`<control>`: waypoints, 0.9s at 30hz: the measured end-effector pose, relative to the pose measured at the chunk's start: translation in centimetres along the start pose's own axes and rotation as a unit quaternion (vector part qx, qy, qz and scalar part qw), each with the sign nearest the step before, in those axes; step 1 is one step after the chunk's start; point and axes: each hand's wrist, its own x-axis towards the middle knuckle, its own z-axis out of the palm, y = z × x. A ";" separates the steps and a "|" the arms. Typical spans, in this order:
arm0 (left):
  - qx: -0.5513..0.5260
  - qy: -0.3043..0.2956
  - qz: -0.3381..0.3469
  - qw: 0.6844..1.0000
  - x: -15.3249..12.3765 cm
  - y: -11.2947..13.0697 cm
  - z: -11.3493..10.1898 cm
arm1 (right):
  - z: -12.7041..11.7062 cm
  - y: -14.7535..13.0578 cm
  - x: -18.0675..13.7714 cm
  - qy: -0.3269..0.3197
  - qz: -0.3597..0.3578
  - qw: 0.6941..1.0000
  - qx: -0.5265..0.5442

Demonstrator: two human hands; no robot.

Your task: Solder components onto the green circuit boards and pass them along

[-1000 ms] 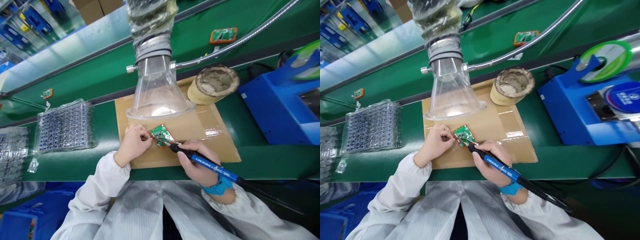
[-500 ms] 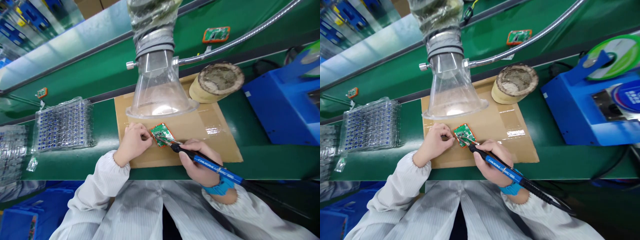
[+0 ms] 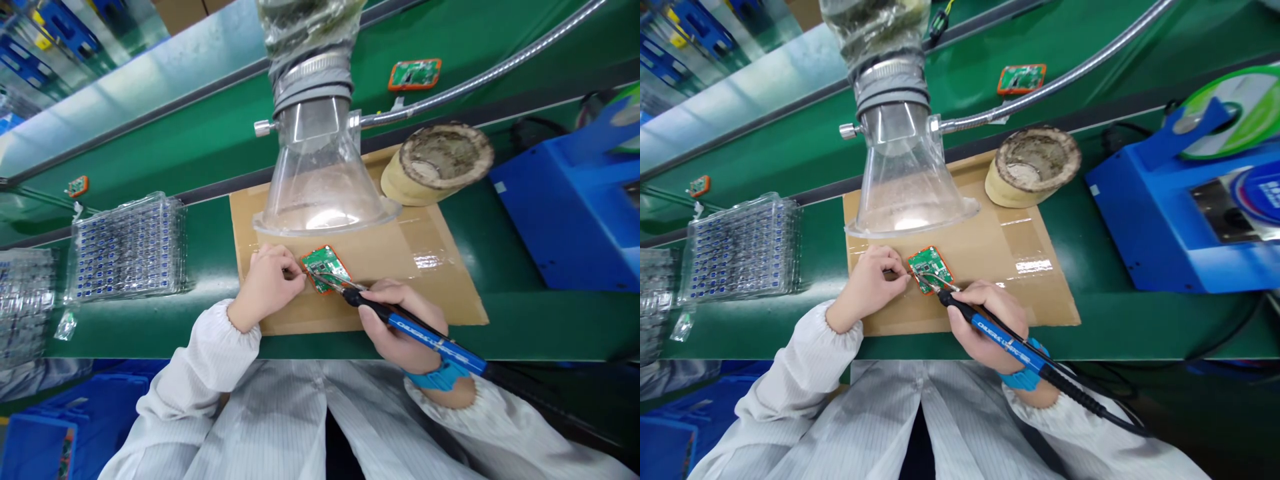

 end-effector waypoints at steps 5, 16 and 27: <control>0.000 0.001 0.000 1.000 0.0 0.0 0.0 | -0.1 0.0 0.1 0.005 -0.006 1.000 0.006; 0.000 0.002 -0.005 1.000 0.0 0.1 -0.1 | -0.1 1.4 -0.9 0.092 0.005 0.994 0.055; 0.082 -0.011 0.056 0.995 -0.9 0.0 0.0 | -0.9 1.1 -0.5 0.169 -0.010 0.986 0.003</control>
